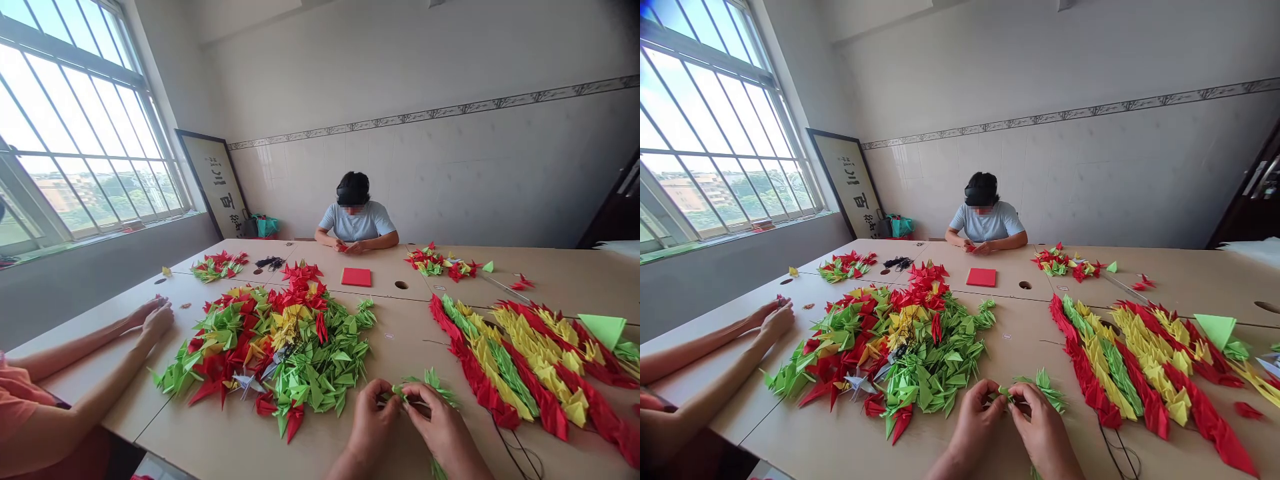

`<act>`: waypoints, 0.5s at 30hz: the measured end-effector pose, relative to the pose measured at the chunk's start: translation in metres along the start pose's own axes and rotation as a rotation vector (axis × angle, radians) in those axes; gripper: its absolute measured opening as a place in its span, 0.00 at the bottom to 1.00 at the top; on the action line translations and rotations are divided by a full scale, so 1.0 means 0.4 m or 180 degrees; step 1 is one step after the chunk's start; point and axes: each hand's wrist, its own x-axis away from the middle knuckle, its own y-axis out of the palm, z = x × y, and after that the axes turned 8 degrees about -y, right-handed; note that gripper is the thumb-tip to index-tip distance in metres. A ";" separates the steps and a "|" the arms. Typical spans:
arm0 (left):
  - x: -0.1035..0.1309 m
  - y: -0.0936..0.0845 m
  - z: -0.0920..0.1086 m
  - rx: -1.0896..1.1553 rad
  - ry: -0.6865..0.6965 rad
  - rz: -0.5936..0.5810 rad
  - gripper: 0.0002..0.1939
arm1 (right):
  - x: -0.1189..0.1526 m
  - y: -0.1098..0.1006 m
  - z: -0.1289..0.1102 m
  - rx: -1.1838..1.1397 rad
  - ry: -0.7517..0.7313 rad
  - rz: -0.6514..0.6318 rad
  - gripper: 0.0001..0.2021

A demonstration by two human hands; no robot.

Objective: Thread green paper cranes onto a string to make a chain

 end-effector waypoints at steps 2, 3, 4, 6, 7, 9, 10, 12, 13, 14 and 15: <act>0.001 -0.002 0.002 0.0105 -0.0014 -0.0073 0.06 | 0.001 -0.003 -0.002 0.0044 -0.0043 0.0006 0.06; 0.001 -0.003 0.003 0.0188 -0.0035 -0.0149 0.07 | 0.002 -0.005 -0.003 0.0074 -0.0057 0.0020 0.06; 0.002 -0.003 0.005 0.0278 -0.0061 -0.0231 0.09 | 0.003 -0.007 -0.003 0.0107 -0.0069 0.0037 0.06; 0.002 -0.004 0.010 0.0452 -0.0120 -0.0347 0.11 | 0.004 -0.011 -0.001 0.0173 -0.0097 0.0074 0.05; 0.002 -0.005 0.012 0.0527 -0.0146 -0.0378 0.12 | 0.004 -0.012 0.000 0.0202 -0.0115 0.0088 0.05; 0.001 -0.006 0.018 0.0686 -0.0208 -0.0419 0.14 | 0.005 -0.013 0.003 0.0254 -0.0157 0.0104 0.05; 0.000 -0.007 0.019 0.0754 -0.0240 -0.0440 0.15 | 0.005 -0.014 0.004 0.0279 -0.0179 0.0107 0.05; -0.002 -0.010 0.021 0.0841 -0.0285 -0.0473 0.17 | 0.005 -0.014 0.006 0.0327 -0.0218 0.0114 0.05; -0.003 -0.012 0.021 0.0863 -0.0301 -0.0476 0.17 | 0.005 -0.014 0.007 0.0350 -0.0235 0.0120 0.05; -0.004 -0.014 0.020 0.0869 -0.0309 -0.0470 0.18 | 0.004 -0.015 0.008 0.0374 -0.0249 0.0127 0.05; -0.006 -0.016 0.018 0.0876 -0.0315 -0.0463 0.19 | 0.004 -0.016 0.009 0.0397 -0.0260 0.0134 0.06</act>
